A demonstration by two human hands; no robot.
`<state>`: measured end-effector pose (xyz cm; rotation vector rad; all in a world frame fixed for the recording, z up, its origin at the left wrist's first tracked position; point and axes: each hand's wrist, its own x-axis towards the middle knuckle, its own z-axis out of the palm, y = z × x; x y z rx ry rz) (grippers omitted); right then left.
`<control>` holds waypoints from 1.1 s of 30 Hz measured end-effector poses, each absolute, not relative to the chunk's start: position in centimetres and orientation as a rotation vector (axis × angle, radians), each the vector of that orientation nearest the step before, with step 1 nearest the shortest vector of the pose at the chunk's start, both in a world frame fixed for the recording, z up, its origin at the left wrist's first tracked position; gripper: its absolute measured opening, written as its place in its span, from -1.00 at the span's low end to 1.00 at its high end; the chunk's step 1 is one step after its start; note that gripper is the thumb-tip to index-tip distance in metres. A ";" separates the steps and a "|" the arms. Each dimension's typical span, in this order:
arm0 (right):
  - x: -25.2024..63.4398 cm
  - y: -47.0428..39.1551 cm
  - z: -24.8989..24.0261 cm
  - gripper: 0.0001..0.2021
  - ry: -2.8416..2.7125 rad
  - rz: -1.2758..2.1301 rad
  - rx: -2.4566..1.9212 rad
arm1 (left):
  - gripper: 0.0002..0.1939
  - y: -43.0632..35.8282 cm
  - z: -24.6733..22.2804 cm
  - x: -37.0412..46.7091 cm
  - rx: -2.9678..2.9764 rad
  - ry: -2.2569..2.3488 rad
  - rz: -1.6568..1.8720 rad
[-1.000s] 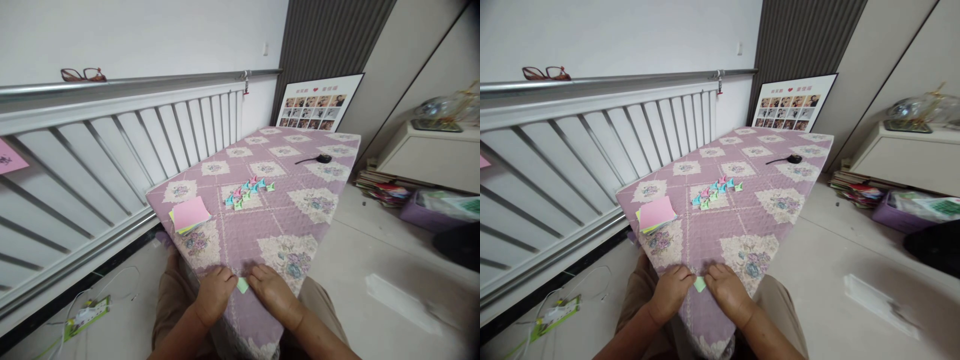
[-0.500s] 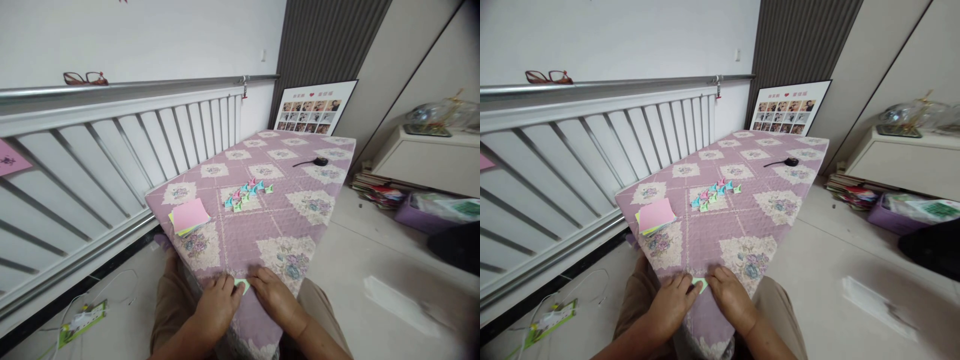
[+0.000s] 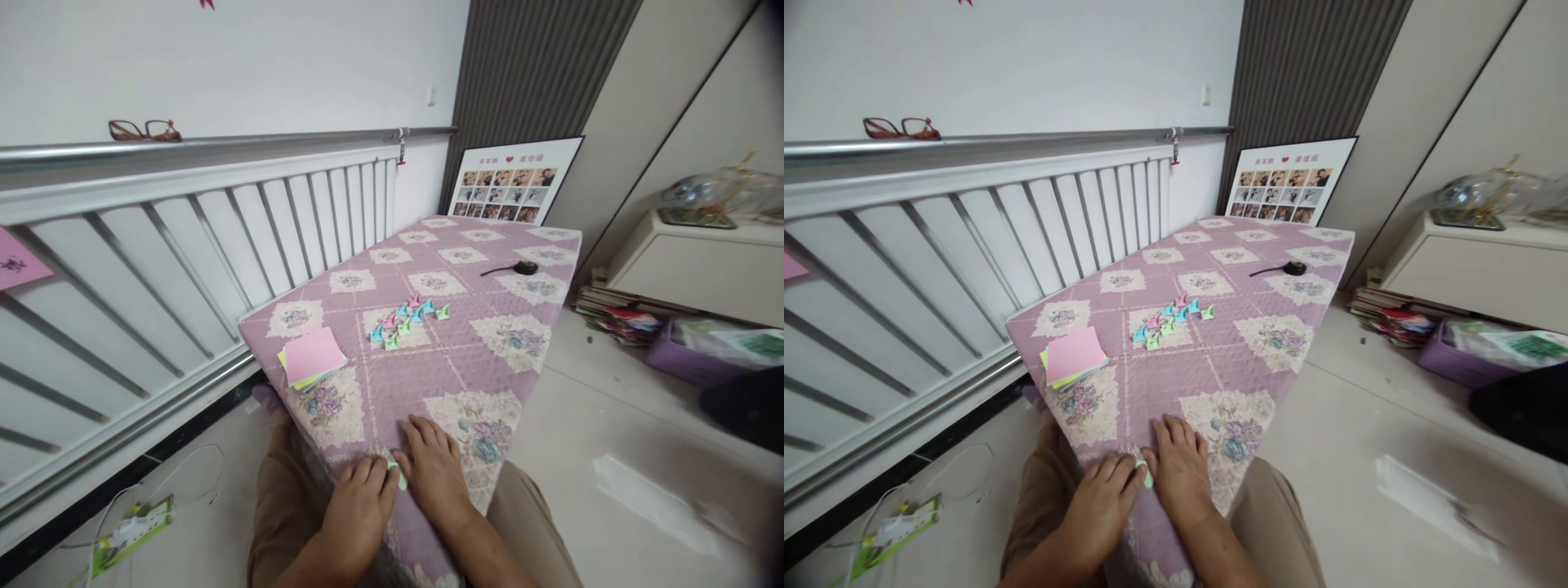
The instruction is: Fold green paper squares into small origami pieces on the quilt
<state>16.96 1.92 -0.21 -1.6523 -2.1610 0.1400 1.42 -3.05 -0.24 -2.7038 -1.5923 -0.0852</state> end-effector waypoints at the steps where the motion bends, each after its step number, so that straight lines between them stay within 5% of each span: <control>1: 17.0 1.9 -0.2 -0.62 -2.171 0.134 -1.659 | -0.63 -3.1 -0.5 1.3 -2.689 -1.604 -0.112; 33: 18.9 2.2 -1.3 -0.57 -2.184 0.140 -1.888 | -0.76 -2.7 -2.2 1.0 -2.486 -1.410 -0.506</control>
